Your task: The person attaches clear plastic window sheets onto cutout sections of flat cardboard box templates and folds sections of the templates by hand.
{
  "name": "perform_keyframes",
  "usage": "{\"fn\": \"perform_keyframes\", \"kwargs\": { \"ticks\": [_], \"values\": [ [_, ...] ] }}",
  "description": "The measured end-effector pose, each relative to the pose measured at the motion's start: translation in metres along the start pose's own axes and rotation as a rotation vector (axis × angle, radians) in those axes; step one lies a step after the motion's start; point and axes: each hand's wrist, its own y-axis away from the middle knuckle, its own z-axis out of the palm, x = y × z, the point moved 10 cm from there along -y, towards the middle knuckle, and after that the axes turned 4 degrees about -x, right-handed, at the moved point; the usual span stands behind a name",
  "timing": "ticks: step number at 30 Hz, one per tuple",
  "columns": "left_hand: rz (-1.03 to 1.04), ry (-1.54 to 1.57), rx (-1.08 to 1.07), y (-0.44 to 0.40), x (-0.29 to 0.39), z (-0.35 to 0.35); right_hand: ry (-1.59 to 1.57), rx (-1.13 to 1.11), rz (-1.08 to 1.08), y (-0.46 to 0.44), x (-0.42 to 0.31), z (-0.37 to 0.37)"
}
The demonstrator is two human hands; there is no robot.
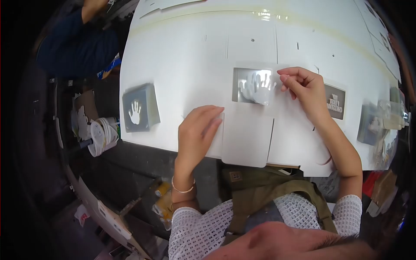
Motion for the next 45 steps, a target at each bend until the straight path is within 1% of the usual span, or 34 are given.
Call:
{"fn": "perform_keyframes", "kwargs": {
  "ticks": [1,2,8,18,20,27,31,34,35,37,39,41,42,43,45],
  "values": [
    [0.056,-0.071,-0.056,-0.001,0.003,0.006,0.021,0.002,0.013,-0.002,0.000,0.003],
    [0.064,-0.090,-0.080,-0.001,0.000,0.010,0.041,0.005,0.026,-0.004,0.002,0.006],
    [0.120,-0.053,-0.119,-0.007,-0.003,0.016,0.080,0.021,-0.016,-0.012,0.003,0.017],
    [0.146,-0.044,-0.131,-0.008,-0.007,0.019,0.144,0.014,-0.010,-0.016,0.011,0.018],
    [0.169,-0.063,-0.139,-0.008,-0.005,0.020,0.101,0.014,-0.116,-0.017,0.006,0.021],
    [0.216,-0.123,-0.114,-0.008,0.002,0.022,0.140,0.031,-0.121,-0.013,0.003,0.021],
    [0.201,-0.147,-0.106,-0.008,0.002,0.023,0.185,0.029,-0.122,-0.012,0.001,0.023],
    [0.198,-0.157,-0.105,-0.005,0.003,0.025,0.307,0.045,-0.146,-0.011,-0.002,0.023],
    [0.189,-0.156,-0.105,-0.006,0.002,0.024,0.303,0.055,-0.167,-0.010,-0.005,0.022],
    [0.196,-0.156,-0.093,-0.006,0.005,0.022,0.568,0.071,-0.318,-0.005,-0.025,0.026],
    [0.206,-0.155,-0.084,-0.007,0.009,0.020,0.586,0.116,-0.394,-0.003,-0.024,0.025],
    [0.176,-0.147,-0.105,-0.007,0.010,0.021,0.693,0.131,-0.424,0.000,-0.028,0.024],
    [0.161,-0.144,-0.110,-0.007,0.010,0.021,0.725,0.139,-0.401,0.003,-0.033,0.023],
    [0.181,-0.157,-0.100,-0.007,0.014,0.020,0.721,0.156,-0.421,0.008,-0.041,0.019],
    [0.145,-0.105,-0.125,-0.010,0.010,0.019,0.758,0.131,-0.395,0.014,-0.048,0.013]
  ]
}}
